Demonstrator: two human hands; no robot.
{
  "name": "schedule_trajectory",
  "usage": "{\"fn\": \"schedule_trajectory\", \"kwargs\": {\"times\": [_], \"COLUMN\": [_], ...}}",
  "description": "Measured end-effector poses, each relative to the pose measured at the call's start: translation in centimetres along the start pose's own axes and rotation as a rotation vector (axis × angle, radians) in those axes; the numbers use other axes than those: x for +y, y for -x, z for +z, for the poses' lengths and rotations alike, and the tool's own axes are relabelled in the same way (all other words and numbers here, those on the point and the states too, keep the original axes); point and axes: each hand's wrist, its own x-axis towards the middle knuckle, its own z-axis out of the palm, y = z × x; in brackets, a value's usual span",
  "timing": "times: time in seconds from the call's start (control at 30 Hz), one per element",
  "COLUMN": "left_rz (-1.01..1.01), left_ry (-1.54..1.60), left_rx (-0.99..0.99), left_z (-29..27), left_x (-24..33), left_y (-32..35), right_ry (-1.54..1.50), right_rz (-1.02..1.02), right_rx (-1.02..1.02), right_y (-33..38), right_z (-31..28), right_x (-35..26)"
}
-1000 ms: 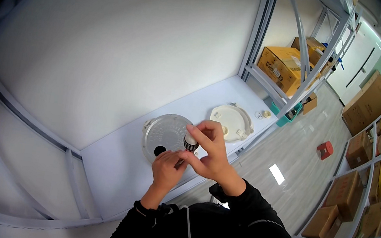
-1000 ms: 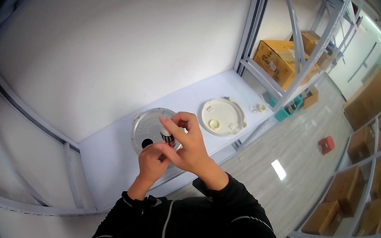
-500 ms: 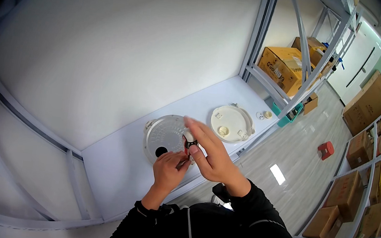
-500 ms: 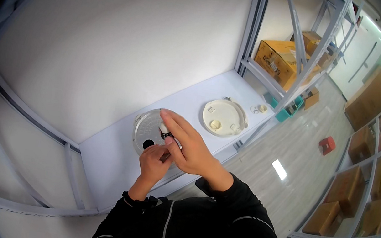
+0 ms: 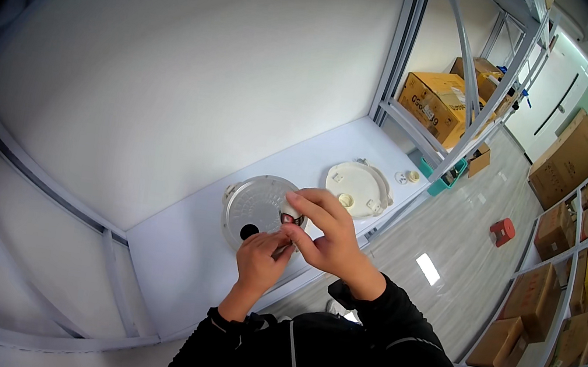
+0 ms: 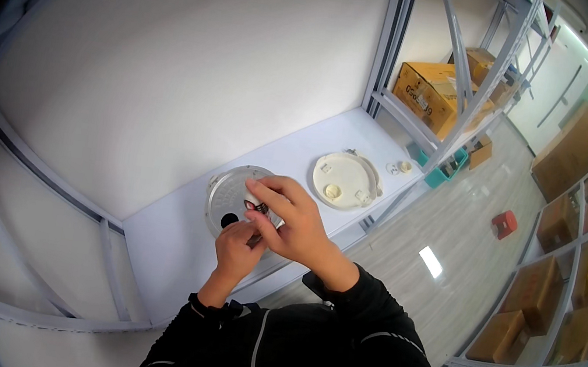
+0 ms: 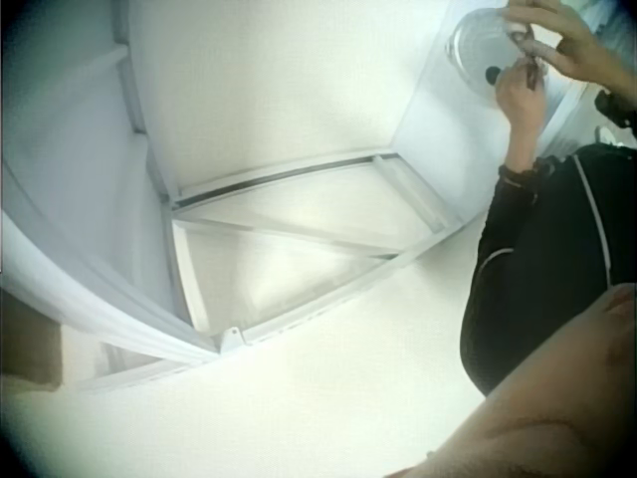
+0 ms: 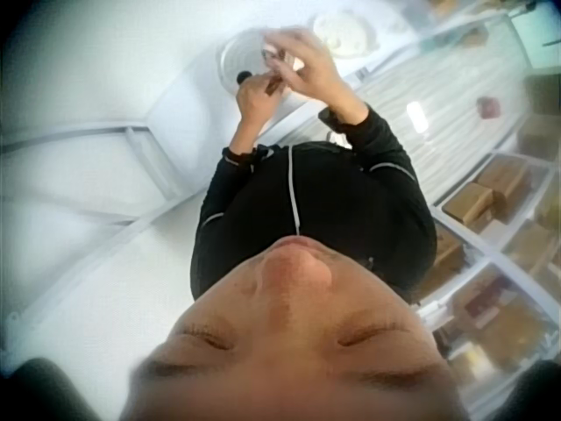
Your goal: The person uses a screwdriver to tighten a screw on a circular light fixture cover, then removes the cover to access the interior. They continue to adjust components inside the fixture with the screwdriver and reattach the cover.
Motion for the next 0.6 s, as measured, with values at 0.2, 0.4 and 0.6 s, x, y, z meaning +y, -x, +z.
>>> {"fn": "schedule_trajectory", "kwargs": {"times": [0.2, 0.4, 0.6], "left_rz": [0.050, 0.027, 0.020], "left_ry": [0.061, 0.059, 0.034], "left_rx": [0.109, 0.067, 0.067], "left_z": [0.2, 0.2, -0.1], "left_x": [0.4, -0.1, 0.1], "left_y": [-0.5, -0.3, -0.2], "right_ry": [0.151, -0.042, 0.054], "right_rz": [-0.042, 0.141, 0.013], "right_rx": [0.141, -0.060, -0.026], "right_y": [-0.7, 0.3, -0.6], "right_z": [0.6, 0.2, 0.2], "right_x": [-0.5, 0.2, -0.4]}}
